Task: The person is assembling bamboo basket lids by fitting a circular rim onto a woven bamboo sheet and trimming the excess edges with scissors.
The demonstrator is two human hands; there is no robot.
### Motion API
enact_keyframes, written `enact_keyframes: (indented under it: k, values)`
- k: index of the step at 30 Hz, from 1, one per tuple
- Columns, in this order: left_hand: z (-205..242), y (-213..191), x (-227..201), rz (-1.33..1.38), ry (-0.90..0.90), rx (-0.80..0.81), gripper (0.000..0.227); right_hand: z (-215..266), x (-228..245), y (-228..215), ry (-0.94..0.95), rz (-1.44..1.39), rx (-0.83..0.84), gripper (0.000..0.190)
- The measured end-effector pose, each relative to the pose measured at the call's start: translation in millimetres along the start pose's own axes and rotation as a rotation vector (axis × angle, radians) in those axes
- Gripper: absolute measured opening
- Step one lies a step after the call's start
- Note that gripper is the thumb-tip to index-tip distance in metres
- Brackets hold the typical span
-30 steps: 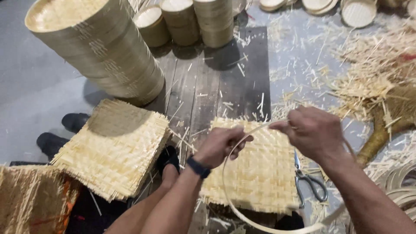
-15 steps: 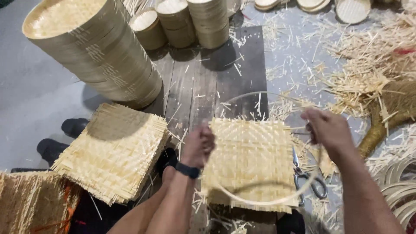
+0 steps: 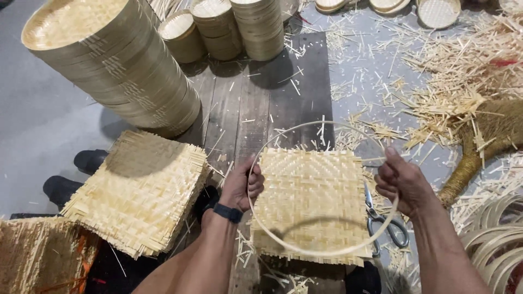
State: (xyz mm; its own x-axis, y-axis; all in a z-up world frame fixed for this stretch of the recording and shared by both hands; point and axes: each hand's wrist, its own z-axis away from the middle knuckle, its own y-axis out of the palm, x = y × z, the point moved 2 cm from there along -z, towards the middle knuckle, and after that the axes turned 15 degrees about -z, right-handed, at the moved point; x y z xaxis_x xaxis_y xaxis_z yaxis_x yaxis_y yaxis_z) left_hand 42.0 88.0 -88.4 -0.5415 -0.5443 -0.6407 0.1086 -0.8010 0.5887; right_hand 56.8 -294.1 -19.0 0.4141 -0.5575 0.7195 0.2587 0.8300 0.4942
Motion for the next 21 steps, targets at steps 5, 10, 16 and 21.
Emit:
enact_keyframes:
  k: [5,10,16,21]
  values:
    - [14,8,5,-0.21,0.032,-0.091,0.044,1,-9,13,0.118,0.176,-0.005,0.046]
    - [20,0,0,-0.251,0.002,-0.116,0.042,5,-14,0,0.129,0.158,-0.131,0.052]
    - [5,-11,2,-0.11,0.012,-0.083,0.042,16,-4,9,0.099,0.082,-0.008,0.045]
    - [2,-12,14,0.134,0.067,-0.075,0.041,24,-30,16,0.001,-0.043,-0.118,0.049]
